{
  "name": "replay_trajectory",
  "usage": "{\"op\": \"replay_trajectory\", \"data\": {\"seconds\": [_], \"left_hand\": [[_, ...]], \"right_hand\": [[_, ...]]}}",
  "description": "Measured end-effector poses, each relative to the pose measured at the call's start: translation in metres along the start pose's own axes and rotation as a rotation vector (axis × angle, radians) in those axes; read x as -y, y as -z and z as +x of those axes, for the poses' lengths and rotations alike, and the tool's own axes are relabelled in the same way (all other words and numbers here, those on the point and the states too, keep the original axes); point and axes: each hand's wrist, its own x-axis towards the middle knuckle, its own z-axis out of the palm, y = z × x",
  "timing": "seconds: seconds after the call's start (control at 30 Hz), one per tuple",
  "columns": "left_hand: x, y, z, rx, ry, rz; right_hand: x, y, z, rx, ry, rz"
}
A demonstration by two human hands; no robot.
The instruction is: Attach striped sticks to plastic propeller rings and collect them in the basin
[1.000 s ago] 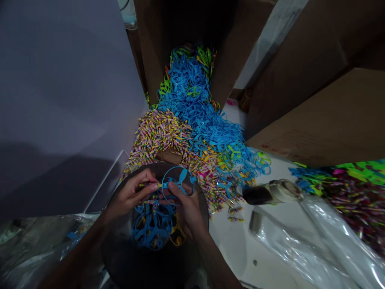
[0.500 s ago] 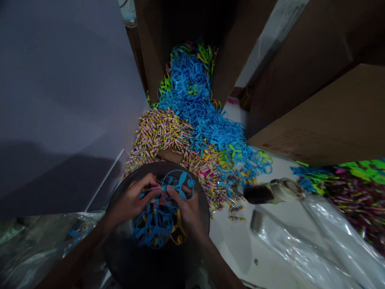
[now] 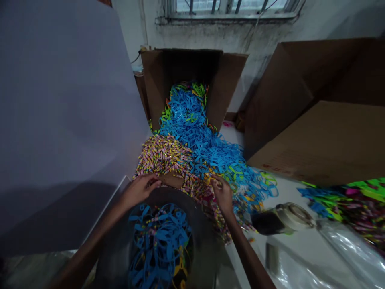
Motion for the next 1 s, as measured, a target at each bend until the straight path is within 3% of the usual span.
{"op": "replay_trajectory", "data": {"seconds": [0.17,0.27,0.47,0.63,0.83,1.0], "left_hand": [[0.002,-0.043,0.091,-0.046,0.101,0.241],[-0.001,-0.065,0.116,-0.096,0.103,0.35],[0.019,-0.085,0.119,-0.136,0.065,0.439],[0.031,-0.095,0.122,-0.095,0.102,0.383],[0.034,-0.095,0.129,0.008,0.163,0.169],[0.04,-0.078,0.139,-0.032,0.221,-0.107]], "right_hand": [[-0.032,-0.039,0.057,0.063,0.055,-0.16],[-0.04,-0.054,0.07,0.106,0.047,-0.198],[-0.041,-0.061,0.055,0.042,0.036,-0.1],[-0.026,-0.06,0.046,-0.059,-0.074,0.14],[0.007,-0.064,0.032,0.041,-0.321,0.541],[0.03,-0.058,0.017,0.14,-0.449,0.806]]}}
